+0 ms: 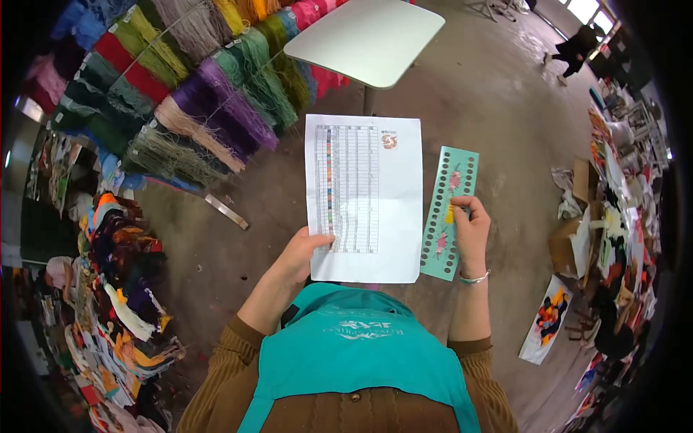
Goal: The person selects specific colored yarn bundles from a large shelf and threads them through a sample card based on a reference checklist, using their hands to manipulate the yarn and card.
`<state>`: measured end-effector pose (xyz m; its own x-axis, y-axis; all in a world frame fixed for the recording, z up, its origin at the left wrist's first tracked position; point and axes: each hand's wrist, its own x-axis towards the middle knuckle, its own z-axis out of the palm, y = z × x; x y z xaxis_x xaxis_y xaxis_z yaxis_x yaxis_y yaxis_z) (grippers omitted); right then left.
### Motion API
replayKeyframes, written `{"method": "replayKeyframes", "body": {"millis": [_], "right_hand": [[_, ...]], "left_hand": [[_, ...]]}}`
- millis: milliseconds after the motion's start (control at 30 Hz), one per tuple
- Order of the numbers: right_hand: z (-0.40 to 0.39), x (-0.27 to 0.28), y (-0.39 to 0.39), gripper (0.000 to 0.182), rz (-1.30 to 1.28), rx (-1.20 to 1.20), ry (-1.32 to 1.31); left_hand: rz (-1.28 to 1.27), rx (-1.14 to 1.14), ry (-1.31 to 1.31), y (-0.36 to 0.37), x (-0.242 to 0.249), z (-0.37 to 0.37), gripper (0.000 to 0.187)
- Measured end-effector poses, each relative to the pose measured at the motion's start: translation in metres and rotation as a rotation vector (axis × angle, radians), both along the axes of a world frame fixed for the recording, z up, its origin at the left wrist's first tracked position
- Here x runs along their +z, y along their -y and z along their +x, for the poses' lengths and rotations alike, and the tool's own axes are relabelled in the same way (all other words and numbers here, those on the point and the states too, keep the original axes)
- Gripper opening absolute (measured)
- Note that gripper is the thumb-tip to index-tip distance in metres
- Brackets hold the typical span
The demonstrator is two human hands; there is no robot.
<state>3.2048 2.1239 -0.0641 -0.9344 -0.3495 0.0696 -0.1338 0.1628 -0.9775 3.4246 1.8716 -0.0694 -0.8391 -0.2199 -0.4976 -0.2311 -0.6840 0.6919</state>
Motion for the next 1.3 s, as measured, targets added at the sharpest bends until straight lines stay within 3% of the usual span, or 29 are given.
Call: {"method": "replayKeyframes", "body": {"millis": [133,367,600,800,1100,1300], "right_hand": [[-0.049,0.012,0.035,0.02,0.047,-0.038,-0.041],[-0.111,0.043,0.108,0.046,-0.1,-0.117,-0.03],[-0.163,0.074,0.172,0.052,-0.159,-0.073,0.022],[-0.227,0.09,0.234,0.052,-0.18,0.099,0.045],[-0.323,0.04,0.345,0.051,-0.104,0.394,0.045],[-0.36,0.009,0.393,0.051,0.167,0.495,-0.016]], "left_hand": [[-0.014,0.0,-0.022,0.049,-0.009,-0.046,0.036],[0.041,0.014,-0.096,0.138,-0.008,-0.123,0.042],[0.012,0.025,-0.087,0.201,-0.01,-0.193,0.035],[-0.021,0.053,-0.044,0.235,-0.02,-0.252,0.036],[-0.085,0.172,0.065,0.269,-0.033,-0.343,0.035],[-0.118,0.256,0.123,0.274,-0.027,-0.369,0.039]]}}
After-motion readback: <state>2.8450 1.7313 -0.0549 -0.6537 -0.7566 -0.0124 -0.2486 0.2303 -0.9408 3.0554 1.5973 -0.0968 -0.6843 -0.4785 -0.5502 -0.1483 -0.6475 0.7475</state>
